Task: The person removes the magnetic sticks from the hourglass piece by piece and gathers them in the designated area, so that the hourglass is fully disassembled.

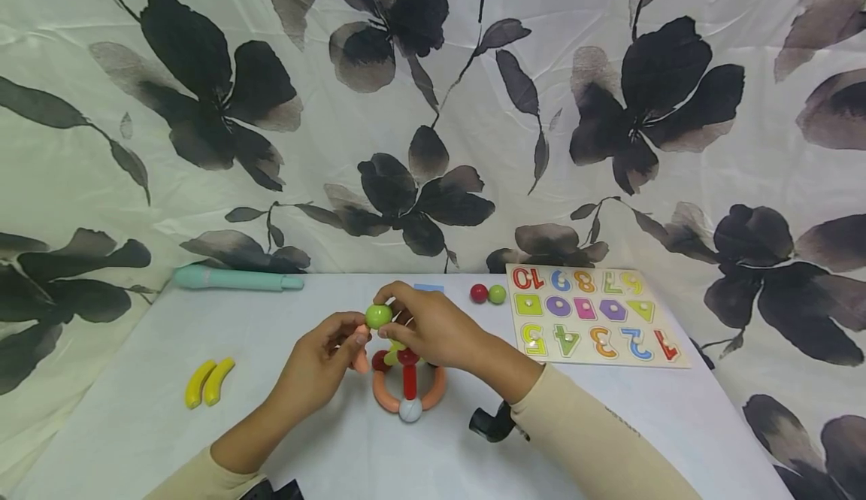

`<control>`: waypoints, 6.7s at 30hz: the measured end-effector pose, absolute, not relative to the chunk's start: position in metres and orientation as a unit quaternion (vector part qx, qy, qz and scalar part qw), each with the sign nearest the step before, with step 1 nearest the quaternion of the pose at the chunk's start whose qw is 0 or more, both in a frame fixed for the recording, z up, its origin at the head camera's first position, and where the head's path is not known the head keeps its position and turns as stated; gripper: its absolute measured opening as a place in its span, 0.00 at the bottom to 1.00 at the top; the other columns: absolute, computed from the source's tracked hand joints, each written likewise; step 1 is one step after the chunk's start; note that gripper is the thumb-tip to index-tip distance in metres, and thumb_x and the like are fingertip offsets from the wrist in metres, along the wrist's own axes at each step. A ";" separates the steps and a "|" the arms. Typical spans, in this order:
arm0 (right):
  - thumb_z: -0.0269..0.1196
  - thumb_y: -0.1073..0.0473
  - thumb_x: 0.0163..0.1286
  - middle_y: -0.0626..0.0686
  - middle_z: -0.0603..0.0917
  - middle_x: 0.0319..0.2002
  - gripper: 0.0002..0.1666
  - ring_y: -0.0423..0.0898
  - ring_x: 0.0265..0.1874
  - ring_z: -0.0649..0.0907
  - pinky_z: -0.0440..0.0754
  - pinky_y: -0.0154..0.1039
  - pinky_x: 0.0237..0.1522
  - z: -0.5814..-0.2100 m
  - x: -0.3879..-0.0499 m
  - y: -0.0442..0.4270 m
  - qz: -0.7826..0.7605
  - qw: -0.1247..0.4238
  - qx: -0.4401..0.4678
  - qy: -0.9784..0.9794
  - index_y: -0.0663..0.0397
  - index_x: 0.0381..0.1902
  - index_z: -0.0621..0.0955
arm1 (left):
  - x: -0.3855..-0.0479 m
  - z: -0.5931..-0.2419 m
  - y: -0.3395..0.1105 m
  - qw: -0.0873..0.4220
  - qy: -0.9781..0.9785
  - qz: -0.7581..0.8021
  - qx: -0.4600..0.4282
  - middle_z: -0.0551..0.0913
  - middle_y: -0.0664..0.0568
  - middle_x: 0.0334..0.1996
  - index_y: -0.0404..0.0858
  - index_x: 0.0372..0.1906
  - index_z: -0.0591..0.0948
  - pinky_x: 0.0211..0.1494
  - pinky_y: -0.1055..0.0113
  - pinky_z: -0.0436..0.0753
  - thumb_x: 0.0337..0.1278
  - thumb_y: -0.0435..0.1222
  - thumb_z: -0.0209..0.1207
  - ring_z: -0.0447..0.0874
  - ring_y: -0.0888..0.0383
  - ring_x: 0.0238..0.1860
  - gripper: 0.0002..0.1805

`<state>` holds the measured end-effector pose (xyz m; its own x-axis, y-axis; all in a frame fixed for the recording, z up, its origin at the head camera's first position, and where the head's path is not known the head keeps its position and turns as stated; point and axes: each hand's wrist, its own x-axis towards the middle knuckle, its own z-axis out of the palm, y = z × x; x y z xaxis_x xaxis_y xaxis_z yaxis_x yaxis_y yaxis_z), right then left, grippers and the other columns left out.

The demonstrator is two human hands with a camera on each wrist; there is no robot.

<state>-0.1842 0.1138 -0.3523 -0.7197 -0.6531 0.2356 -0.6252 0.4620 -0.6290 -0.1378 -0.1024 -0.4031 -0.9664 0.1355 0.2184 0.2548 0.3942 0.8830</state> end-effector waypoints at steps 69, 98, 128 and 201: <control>0.71 0.60 0.69 0.44 0.84 0.46 0.25 0.39 0.46 0.84 0.84 0.32 0.46 -0.357 -0.175 0.122 -0.391 0.028 -0.343 0.854 0.47 0.60 0.74 | -0.148 -0.437 -0.340 -0.050 -0.959 -0.269 0.078 0.84 0.35 0.43 0.28 0.60 0.81 0.33 0.60 0.70 0.75 0.45 0.57 0.77 0.46 0.37 0.25; 0.70 0.59 0.70 0.44 0.85 0.46 0.25 0.40 0.47 0.84 0.83 0.32 0.48 -0.357 -0.177 0.123 -0.387 0.021 -0.350 0.853 0.48 0.60 0.73 | -0.135 -0.409 -0.226 0.127 -0.955 -0.264 -0.049 0.82 0.33 0.53 0.31 0.59 0.82 0.53 0.38 0.78 0.68 0.37 0.65 0.80 0.35 0.52 0.20; 0.70 0.60 0.70 0.44 0.83 0.47 0.24 0.40 0.47 0.84 0.84 0.35 0.48 -0.360 -0.176 0.124 -0.394 -0.004 -0.365 0.844 0.50 0.60 0.74 | -0.149 -0.433 -0.064 0.033 -0.851 -0.501 -0.155 0.87 0.60 0.37 0.46 0.48 0.85 0.37 0.63 0.81 0.67 0.40 0.66 0.84 0.55 0.38 0.08; 0.70 0.59 0.67 0.59 0.84 0.48 0.23 0.58 0.51 0.81 0.77 0.57 0.56 -0.446 -0.234 0.252 -0.324 -0.006 -0.044 0.945 0.61 0.57 0.80 | -0.150 -0.432 -0.064 0.028 -0.871 -0.469 -0.142 0.85 0.61 0.32 0.44 0.42 0.85 0.31 0.67 0.78 0.61 0.44 0.71 0.77 0.58 0.31 0.11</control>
<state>-0.2342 0.2520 -0.4462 -0.9960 -0.0793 0.0403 -0.0873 0.7865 -0.6114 -0.1504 -0.0639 -0.4320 -0.9583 0.2204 0.1821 0.2734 0.5196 0.8095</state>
